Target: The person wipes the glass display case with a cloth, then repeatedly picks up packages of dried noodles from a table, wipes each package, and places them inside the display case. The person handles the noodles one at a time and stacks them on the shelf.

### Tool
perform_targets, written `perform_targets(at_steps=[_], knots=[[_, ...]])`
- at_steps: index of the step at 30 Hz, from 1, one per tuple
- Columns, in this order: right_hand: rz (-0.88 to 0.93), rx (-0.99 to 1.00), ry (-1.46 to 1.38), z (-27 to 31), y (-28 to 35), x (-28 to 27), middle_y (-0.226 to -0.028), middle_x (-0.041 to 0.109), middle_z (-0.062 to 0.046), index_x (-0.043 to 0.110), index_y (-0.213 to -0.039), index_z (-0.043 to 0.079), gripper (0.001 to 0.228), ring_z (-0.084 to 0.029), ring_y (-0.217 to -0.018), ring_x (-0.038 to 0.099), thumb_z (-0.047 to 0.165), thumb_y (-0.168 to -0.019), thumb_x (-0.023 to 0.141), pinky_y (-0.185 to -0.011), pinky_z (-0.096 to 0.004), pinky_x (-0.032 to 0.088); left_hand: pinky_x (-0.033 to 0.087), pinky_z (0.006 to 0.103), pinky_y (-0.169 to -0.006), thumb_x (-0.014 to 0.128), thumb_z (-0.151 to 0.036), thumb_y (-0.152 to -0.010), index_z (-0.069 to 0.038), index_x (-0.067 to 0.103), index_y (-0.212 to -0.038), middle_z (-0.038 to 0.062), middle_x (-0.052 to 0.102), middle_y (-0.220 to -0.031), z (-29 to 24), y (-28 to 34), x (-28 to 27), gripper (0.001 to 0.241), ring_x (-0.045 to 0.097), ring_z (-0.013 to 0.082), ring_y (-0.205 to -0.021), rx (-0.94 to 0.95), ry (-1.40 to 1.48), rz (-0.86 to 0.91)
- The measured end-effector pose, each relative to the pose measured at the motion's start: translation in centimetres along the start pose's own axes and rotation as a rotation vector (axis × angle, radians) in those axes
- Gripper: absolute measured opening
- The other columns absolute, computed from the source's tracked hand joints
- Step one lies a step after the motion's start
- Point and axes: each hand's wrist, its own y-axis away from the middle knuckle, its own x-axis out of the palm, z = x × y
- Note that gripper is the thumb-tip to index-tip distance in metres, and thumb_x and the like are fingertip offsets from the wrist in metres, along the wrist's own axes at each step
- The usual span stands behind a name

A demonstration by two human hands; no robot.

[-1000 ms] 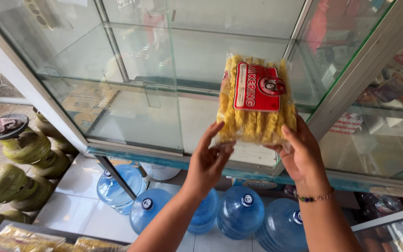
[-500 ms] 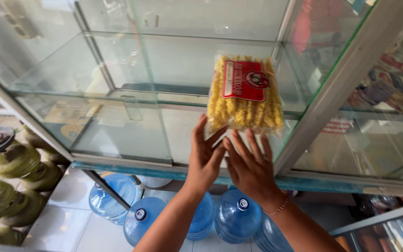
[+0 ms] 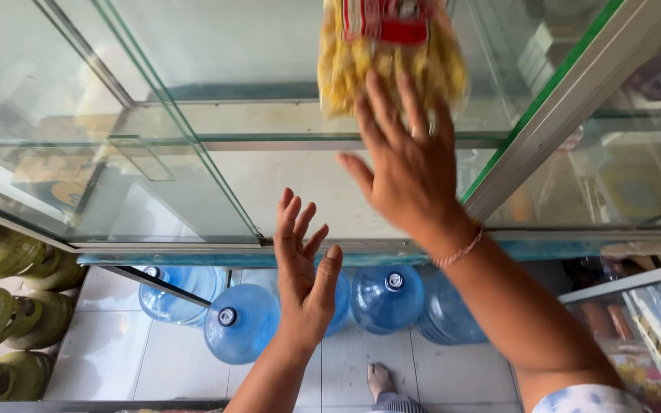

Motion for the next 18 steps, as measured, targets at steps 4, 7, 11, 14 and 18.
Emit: perform_targets(at_steps=[4, 7, 11, 14, 18], knots=[[0.045, 0.012, 0.040, -3.2, -3.5, 1.8, -0.165, 0.038, -0.016, 0.055, -0.150, 0.002, 0.071, -0.041, -0.148, 0.028, 0.061, -0.111, 0.045, -0.114, -0.069, 0.026, 0.036, 0.0460, -0.123, 0.058, -0.013, -0.103, -0.010, 0.026, -0.162, 0.014, 0.010, -0.178, 0.2, 0.3, -0.3, 0.067, 0.032, 0.0324, -0.158, -0.056, -0.015, 0.021], [0.018, -0.027, 0.100, -5.4, -5.4, 3.0, -0.161, 0.041, -0.020, 0.058, -0.145, 0.000, 0.072, -0.044, -0.144, 0.032, 0.061, -0.111, 0.041, -0.104, -0.071, 0.026, 0.036, 0.0466, -0.123, 0.058, -0.013, -0.103, -0.010, 0.026, -0.161, 0.015, 0.011, -0.178, 0.1, 0.6, -0.4, 0.066, 0.031, 0.0327, -0.159, -0.081, -0.009, 0.032], [0.112, 0.021, 0.027, -6.9, -7.0, 3.8, -0.154, 0.050, -0.018, 0.062, -0.142, 0.001, 0.068, -0.042, -0.140, 0.040, 0.059, -0.112, 0.044, -0.103, -0.072, 0.031, 0.035, 0.0477, -0.124, 0.058, -0.012, -0.103, -0.011, 0.027, -0.162, 0.015, 0.012, -0.178, 0.1, 0.8, -0.2, 0.066, 0.030, 0.0335, -0.160, -0.082, 0.004, 0.027], [0.094, 0.002, 0.054, -6.8, -7.9, 3.9, -0.141, 0.061, -0.017, 0.067, -0.136, 0.001, 0.063, -0.043, -0.127, 0.050, 0.056, -0.114, 0.048, -0.096, -0.066, 0.039, 0.036, 0.0482, -0.124, 0.057, -0.014, -0.104, -0.011, 0.028, -0.162, 0.016, 0.014, -0.177, 0.0, 1.1, -0.1, 0.065, 0.031, 0.0338, -0.160, -0.093, -0.016, 0.019], [-0.036, -0.053, 0.067, -6.8, -8.5, 3.9, -0.111, 0.072, -0.016, 0.075, -0.121, 0.003, 0.043, -0.038, -0.101, 0.065, 0.044, -0.111, 0.066, -0.084, -0.054, 0.049, 0.037, 0.0485, -0.124, 0.057, -0.017, -0.104, -0.013, 0.028, -0.161, 0.016, 0.015, -0.177, -0.1, 1.6, -0.2, 0.064, 0.031, 0.0338, -0.160, -0.101, -0.028, 0.005]])
